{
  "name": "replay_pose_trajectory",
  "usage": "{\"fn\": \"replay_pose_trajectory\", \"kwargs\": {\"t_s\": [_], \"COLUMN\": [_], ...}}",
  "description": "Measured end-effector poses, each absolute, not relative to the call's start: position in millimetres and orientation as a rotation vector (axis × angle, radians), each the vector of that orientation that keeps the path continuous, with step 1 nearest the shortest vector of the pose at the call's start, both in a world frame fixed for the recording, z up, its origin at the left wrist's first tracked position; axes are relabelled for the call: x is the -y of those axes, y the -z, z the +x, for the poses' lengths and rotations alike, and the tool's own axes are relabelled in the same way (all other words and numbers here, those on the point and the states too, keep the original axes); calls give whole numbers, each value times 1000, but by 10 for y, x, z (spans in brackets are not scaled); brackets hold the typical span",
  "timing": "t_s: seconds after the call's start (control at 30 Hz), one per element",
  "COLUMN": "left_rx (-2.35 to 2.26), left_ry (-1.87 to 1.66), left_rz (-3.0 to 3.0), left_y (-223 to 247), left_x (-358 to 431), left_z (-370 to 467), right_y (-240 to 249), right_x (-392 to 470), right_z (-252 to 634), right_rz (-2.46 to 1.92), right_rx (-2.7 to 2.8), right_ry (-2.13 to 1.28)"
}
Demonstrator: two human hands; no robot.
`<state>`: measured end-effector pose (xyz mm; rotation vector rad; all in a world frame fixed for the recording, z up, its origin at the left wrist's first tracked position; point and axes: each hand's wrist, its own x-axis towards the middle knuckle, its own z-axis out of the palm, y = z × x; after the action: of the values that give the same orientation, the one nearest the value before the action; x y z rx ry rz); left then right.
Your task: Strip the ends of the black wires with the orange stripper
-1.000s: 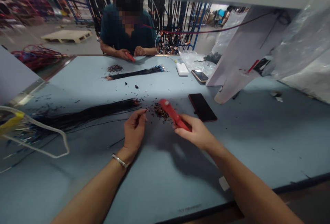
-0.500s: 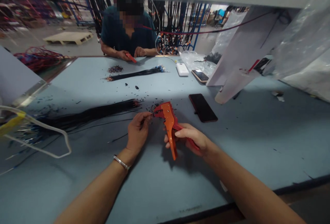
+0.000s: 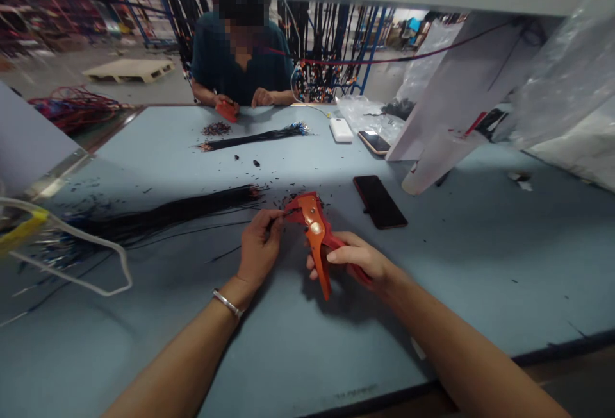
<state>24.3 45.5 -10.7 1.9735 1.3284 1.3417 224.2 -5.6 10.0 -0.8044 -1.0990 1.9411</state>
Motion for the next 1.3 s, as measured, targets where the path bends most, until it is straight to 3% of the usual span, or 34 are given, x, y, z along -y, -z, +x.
{"fn": "replay_pose_trajectory", "kwargs": {"t_s": [1.3], "left_rx": [-1268], "left_ry": [-1446], "left_rz": [1900], "left_y": [114], "left_x": [-404], "left_z": [234], "right_y": [34], "right_x": [27], "right_z": [2262], "right_rz": [-674], "right_rx": [1187], "right_ry": [-1983]}}
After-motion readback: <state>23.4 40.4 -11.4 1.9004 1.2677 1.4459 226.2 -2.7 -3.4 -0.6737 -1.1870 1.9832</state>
